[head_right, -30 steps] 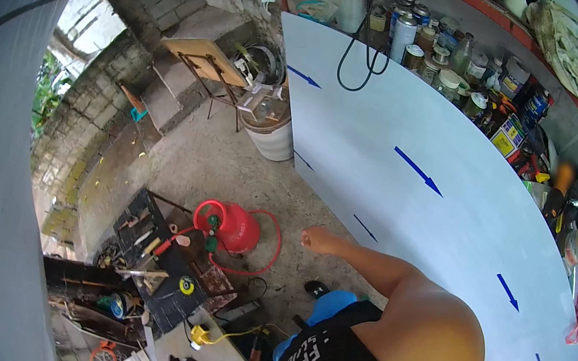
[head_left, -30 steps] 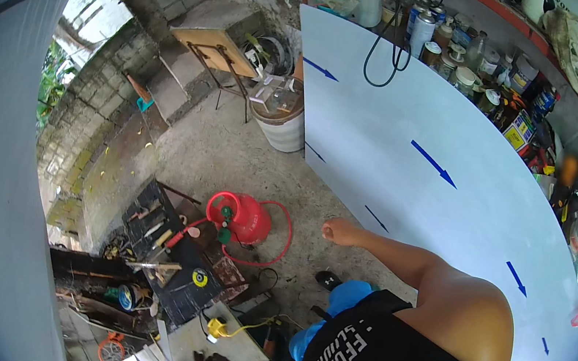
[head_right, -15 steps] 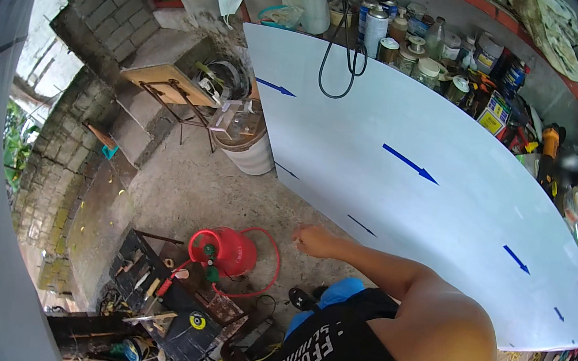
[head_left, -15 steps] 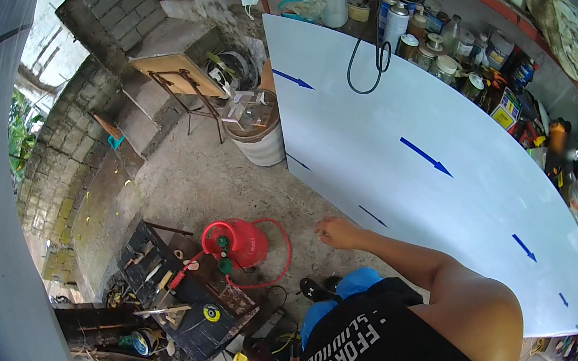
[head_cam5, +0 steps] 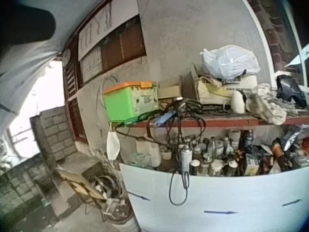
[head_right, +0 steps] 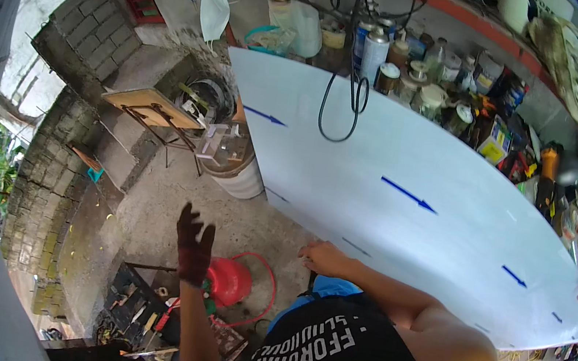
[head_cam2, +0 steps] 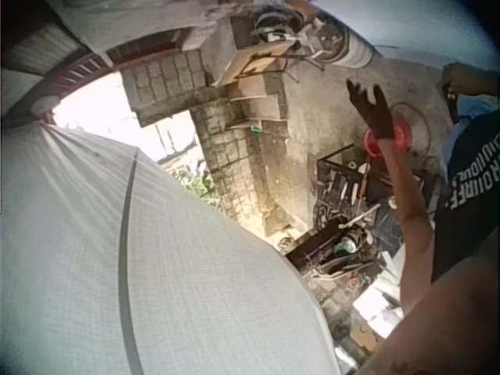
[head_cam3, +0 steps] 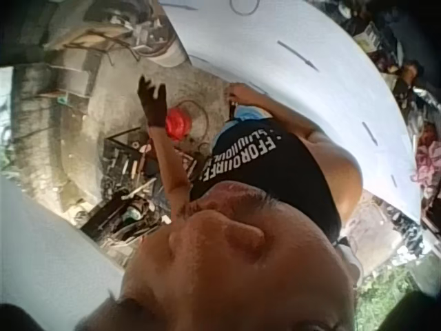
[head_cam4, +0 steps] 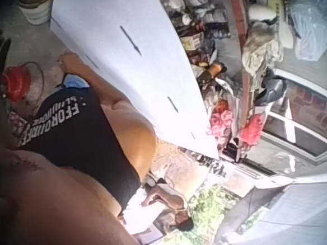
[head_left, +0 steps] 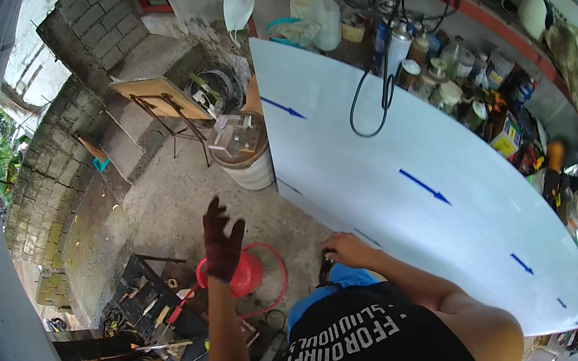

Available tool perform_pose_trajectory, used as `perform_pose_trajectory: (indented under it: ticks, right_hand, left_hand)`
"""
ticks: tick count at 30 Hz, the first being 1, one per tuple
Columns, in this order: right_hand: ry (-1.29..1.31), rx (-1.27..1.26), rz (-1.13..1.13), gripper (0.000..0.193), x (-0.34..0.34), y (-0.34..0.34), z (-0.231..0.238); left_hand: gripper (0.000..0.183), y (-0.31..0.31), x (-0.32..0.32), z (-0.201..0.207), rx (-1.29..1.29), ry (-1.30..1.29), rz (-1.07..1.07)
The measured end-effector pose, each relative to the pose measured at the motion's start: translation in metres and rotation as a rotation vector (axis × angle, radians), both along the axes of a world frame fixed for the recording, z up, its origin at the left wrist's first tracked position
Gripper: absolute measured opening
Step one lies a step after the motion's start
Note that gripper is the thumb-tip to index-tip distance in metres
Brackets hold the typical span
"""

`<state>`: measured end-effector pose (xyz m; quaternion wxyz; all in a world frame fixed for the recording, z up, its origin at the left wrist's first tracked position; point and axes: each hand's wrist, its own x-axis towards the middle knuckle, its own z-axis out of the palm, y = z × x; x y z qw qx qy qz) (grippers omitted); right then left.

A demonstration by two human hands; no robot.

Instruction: Assembling a 3D metal channel letter by bending metal strips and soldering them together on a workbench.

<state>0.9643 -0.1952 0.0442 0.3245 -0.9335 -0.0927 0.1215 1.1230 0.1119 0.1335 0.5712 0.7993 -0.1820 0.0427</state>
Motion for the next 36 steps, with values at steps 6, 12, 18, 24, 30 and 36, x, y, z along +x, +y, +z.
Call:
perform_pose_trajectory:
  ticks: [6,12,18,24,30,36]
  right_hand:
    - [-0.114,-0.02,-0.05,0.024,0.039,-0.052,0.05]
    - [-0.109,0.042,-0.228,0.023,0.042,-0.068,0.068]
    - [-0.127,0.054,-0.486,0.021,0.034,-0.065,0.064]
    - [-0.069,0.117,-0.783,0.022,0.063,-0.052,0.07]
    - [-0.131,0.127,-0.725,0.021,0.138,-0.022,0.078]
    - [-0.179,0.173,-0.714,0.022,0.18,-0.007,0.088]
  left_hand:
    - [0.094,-0.155,0.143,0.082,-0.055,-0.287,-0.235]
    - [0.109,-0.271,0.251,0.164,0.41,-0.571,-0.106]
    - [0.09,-0.35,0.316,0.173,0.849,-0.826,-0.093]
    - [0.048,-0.394,0.435,0.166,0.81,-0.718,-0.418]
    - [0.04,-0.41,0.525,0.192,0.452,-0.438,-0.493]
    - [0.046,-0.421,0.523,0.213,0.517,-0.69,-0.463]
